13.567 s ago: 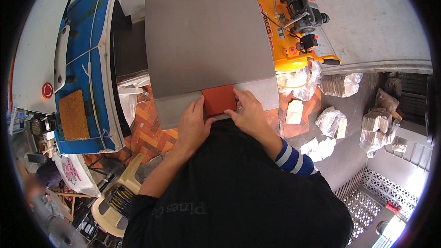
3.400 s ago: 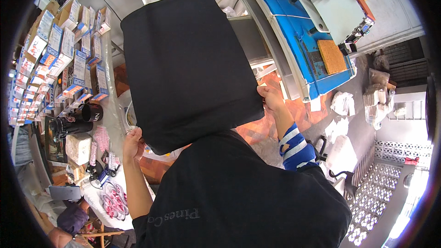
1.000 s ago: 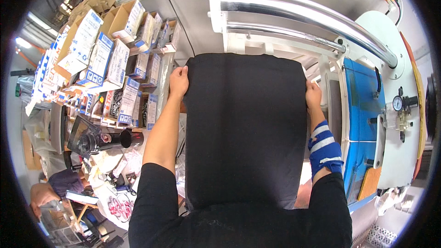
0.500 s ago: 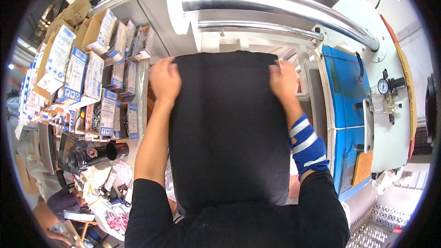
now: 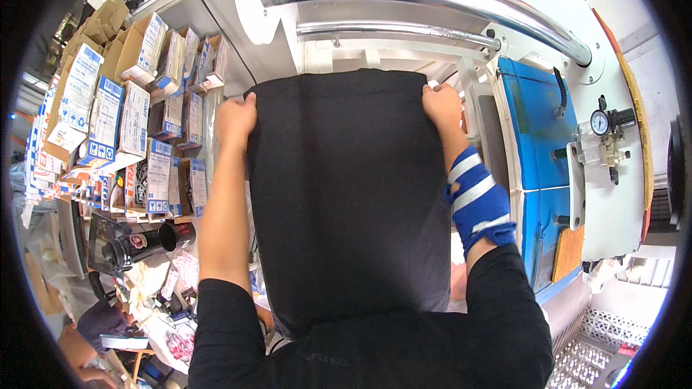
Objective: The person prepares a black t-shirt on a heat press, aligns a transfer sheet with a medical technology design, and operates the press to apply the graphic. The person then removes the transfer backing and places the finished shirt on a table.
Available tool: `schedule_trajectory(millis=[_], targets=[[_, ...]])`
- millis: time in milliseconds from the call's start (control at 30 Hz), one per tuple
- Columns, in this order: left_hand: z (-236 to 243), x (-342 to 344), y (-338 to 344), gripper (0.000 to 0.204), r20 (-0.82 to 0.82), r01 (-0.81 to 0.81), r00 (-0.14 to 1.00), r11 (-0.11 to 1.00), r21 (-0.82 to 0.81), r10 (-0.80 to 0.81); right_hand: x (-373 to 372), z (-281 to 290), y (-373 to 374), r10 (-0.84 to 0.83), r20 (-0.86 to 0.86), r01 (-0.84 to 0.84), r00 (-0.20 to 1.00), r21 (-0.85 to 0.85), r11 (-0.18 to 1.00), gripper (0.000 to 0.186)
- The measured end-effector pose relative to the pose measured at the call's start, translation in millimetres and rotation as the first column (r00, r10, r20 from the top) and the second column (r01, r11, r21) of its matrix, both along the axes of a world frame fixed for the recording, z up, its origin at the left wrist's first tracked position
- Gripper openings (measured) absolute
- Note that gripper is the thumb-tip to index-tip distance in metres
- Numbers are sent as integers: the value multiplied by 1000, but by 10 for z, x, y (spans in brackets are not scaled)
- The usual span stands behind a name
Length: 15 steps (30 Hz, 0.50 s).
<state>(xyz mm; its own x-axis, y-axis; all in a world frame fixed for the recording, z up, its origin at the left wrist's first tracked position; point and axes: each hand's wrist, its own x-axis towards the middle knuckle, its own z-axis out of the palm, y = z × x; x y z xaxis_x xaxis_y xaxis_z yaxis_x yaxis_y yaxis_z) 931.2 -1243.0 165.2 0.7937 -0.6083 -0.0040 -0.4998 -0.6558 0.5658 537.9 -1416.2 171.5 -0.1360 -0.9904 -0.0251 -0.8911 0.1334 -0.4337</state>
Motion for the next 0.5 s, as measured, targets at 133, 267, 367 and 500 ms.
schedule_trajectory(millis=[133, 267, 367, 500], targets=[[-158, 179, -69, 37, -57, 45, 997, 999, 9, -44, 11, -17, -130, -170, 235, 132, 957, 169, 977, 35], [-188, 92, -78, 34, 14, 23, 1000, 996, -82, -22, 2, 16, -93, -182, 269, 164, 946, 86, 983, 28], [-205, 18, -105, 34, 78, 13, 997, 988, -151, -1, -18, -17, -126, -180, 294, 173, 939, 50, 984, 27], [-263, 37, -130, 33, 76, -20, 996, 979, -205, 36, -18, -99, -175, -140, 309, 147, 941, 1, 989, 26]])
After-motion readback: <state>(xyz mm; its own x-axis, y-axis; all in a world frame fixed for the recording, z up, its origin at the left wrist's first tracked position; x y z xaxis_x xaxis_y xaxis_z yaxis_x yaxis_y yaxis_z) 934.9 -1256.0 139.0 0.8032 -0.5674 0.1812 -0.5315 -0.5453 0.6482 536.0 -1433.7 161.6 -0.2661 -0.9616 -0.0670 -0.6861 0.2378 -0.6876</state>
